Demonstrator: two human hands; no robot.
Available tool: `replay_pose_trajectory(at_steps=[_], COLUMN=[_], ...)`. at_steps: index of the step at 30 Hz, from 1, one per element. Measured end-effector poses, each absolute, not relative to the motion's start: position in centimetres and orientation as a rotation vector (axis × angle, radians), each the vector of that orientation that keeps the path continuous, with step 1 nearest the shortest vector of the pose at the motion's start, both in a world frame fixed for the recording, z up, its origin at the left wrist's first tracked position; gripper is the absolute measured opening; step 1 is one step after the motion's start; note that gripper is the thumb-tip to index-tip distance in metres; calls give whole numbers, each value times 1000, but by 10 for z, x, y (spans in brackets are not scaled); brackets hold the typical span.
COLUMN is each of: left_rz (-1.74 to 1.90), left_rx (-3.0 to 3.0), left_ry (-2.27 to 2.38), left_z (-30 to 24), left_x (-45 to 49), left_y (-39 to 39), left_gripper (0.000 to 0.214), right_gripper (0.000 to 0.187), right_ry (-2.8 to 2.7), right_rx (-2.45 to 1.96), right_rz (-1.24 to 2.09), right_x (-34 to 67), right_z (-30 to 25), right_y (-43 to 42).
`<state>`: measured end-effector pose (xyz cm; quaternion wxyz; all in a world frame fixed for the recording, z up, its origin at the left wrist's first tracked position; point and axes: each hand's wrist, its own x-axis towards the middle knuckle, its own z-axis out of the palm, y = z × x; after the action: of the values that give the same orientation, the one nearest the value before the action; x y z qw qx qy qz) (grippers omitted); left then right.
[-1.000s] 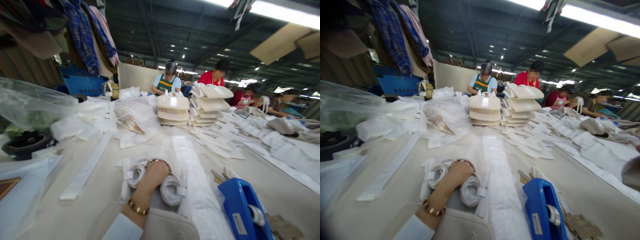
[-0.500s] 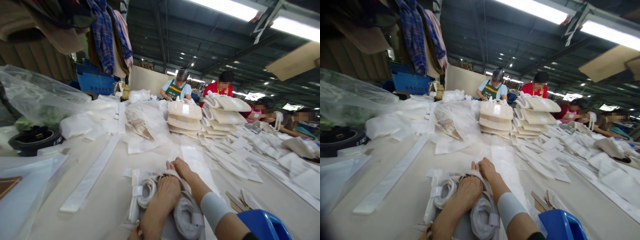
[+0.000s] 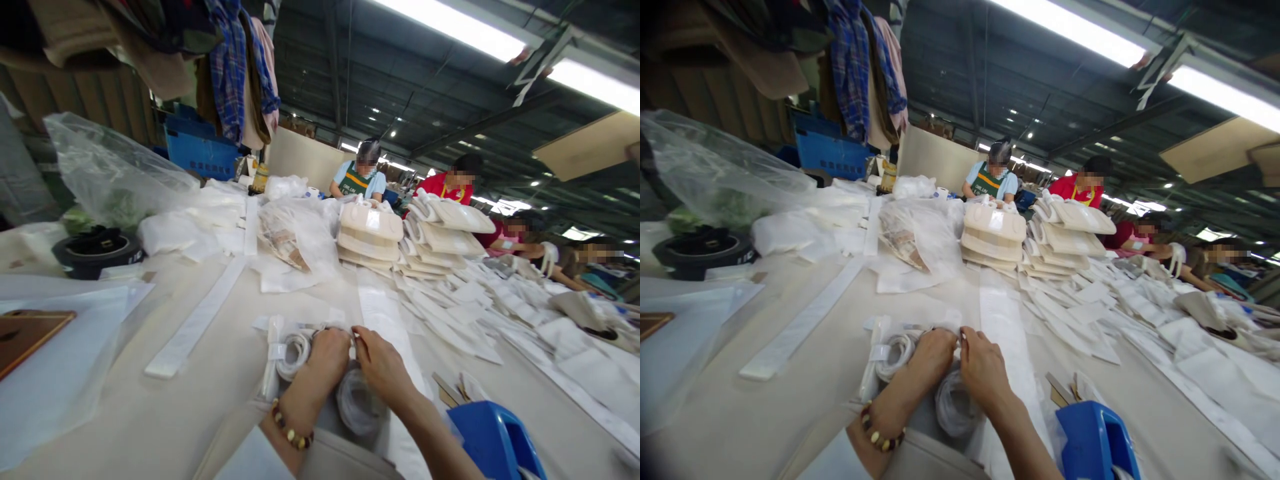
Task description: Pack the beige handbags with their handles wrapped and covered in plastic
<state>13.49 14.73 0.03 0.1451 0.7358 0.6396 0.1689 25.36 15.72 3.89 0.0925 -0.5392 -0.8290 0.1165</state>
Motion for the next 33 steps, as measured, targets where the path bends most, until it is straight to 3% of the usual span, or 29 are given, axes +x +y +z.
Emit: replay_pose_trajectory(at_steps=[6, 11, 21, 25, 30, 33], left_rz=[648, 886, 1341, 1421, 1387, 1415], left_rx=[2024, 1853, 1302, 1040, 938, 873], left_ry=[1801, 1734, 1505, 1450, 1192, 998], left_z=[13, 19, 30, 24, 24, 30], left_x=[129, 118, 109, 108, 106, 102], left_y=[141, 143, 144, 148, 146, 143], left_gripper=[21, 18, 4, 17, 53, 61], right_gripper=[34, 38, 17, 19, 22, 22], right_ry=[-2358, -2381, -2245, -2186, -2129, -2031], right_rx=[-1681, -1442, -1063, -930, -634, -655], right_rz=[244, 194, 254, 196, 64, 171], right_x=[250, 250, 253, 253, 251, 248], right_z=[18, 21, 13, 19, 25, 30], right_y=[146, 156, 172, 166, 154, 142])
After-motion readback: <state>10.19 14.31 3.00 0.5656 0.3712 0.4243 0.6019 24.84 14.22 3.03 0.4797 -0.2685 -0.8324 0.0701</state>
